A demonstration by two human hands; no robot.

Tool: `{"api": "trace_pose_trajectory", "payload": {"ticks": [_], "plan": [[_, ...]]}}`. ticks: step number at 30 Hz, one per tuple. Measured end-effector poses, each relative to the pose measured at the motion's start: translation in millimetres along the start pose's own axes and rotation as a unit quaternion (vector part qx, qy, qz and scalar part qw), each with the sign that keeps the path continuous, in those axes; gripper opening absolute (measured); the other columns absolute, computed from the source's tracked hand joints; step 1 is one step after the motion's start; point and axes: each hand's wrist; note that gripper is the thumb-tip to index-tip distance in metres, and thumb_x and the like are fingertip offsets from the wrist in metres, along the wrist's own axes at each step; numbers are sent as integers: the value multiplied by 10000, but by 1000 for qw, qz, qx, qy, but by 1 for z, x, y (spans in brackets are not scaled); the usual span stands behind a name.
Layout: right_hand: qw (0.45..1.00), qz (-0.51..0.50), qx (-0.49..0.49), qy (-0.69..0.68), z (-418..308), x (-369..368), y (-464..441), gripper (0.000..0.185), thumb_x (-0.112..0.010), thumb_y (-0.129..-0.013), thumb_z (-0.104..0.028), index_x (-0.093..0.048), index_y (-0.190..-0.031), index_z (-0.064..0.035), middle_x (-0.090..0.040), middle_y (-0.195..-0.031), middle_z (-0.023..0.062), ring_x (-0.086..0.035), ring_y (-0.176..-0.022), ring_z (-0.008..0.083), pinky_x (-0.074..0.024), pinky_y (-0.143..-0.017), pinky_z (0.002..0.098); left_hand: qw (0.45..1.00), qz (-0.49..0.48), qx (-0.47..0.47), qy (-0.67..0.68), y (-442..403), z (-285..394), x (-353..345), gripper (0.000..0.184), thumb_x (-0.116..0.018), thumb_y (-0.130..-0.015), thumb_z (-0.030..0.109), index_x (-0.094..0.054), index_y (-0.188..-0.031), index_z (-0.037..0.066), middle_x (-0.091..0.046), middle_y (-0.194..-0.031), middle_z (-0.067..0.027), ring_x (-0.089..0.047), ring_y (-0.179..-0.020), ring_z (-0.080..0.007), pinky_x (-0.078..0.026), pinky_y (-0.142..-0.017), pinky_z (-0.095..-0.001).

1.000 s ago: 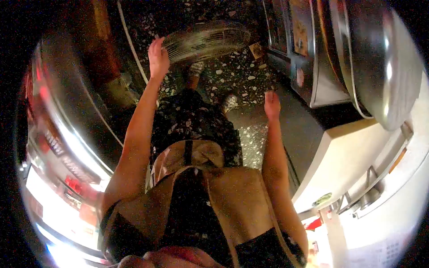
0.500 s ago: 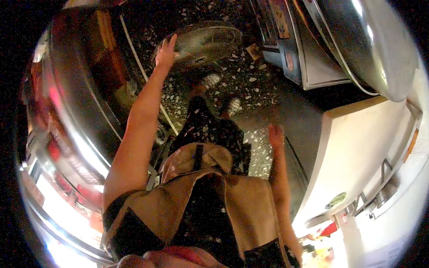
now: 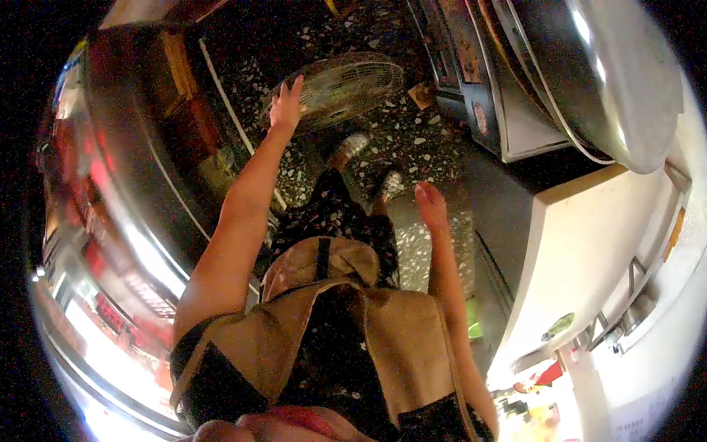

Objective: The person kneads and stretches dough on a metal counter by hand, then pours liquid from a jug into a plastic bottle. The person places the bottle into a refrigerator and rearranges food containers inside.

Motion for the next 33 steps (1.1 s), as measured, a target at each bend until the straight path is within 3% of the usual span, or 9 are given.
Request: {"api": "trace_pose_trajectory", "payload": {"ticks": [8,10,14,18,23,27,30,32,33], "plan": [[1000,12,-14,22,28,3,-2,431,-582,-818,-344,-555,-1110,-28,-625,-988,106,-582,-911,184,-445,-782,302,999,20,-5,35,-4,0,-2,798,-574,-782,-12,-146,-1380,297,-251,-1381,-196,-349,-1179,-468,-538,-751,-429],[1000,15,7,0,28,2,-1,364,-577,-848,-252,-549,-1088,21,-599,-922,30,-529,-843,91,-423,-740,229,999,20,-10,32,-15,-7,-6,791,-580,-782,-2,-153,-1379,294,-254,-1380,-195,-353,-1177,-467,-538,-751,-428],[998,8,-5,-60,5,2,7,377,-570,-850,-286,-557,-1083,10,-606,-935,43,-535,-854,103,-425,-756,239,1000,4,-5,16,-17,-5,1,772,-573,-784,-4,-173,-1376,287,-252,-1382,-190,-354,-1179,-465,-536,-756,-424],[999,24,13,46,-10,1,17,361,-572,-839,-291,-574,-1061,-7,-625,-931,82,-560,-851,131,-436,-764,264,999,18,-4,50,-10,-4,0,779,-562,-784,-19,-167,-1379,294,-241,-1388,-184,-346,-1184,-464,-539,-740,-426],[992,42,37,113,-6,10,23,357,-562,-837,-288,-573,-1061,-10,-634,-941,124,-592,-853,170,-448,-753,278,996,48,-7,72,-7,-9,-1,815,-607,-799,91,-86,-1399,270,-196,-1415,-168,-272,-1256,-399,-360,-951,-513],[996,50,-11,67,11,31,39,393,-553,-834,-331,-563,-1066,-14,-621,-984,162,-600,-905,235,-458,-762,325,991,76,-5,112,25,-16,17,813,-620,-800,161,-75,-1404,171,-228,-1405,-166,-286,-1265,-337,-282,-985,-524],[988,111,-7,108,44,47,71,372,-536,-840,-330,-573,-1052,-27,-623,-956,160,-601,-886,242,-458,-752,341,967,138,-148,158,52,-25,0,794,-640,-761,158,-151,-1380,79,-316,-1345,-195,-354,-1199,-357,-336,-941,-461],[970,163,38,175,125,44,93,358,-526,-838,-331,-588,-1038,-40,-629,-914,152,-603,-862,244,-459,-751,354,967,19,-180,179,99,9,28,708,-604,-774,154,-212,-1347,17,-372,-1292,-220,-388,-1152,-380,-338,-947,-415],[955,190,54,219,172,38,111,374,-531,-829,-346,-592,-1033,-39,-627,-911,158,-603,-866,255,-463,-758,366,947,69,-263,170,116,18,15,686,-589,-784,164,-222,-1343,11,-389,-1271,-222,-397,-1137,-384,-336,-947,-420]]}}
Point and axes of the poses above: each hand's wrist, its own y-axis away from the middle knuckle, its own x-axis out of the back of the hand, z = x × y
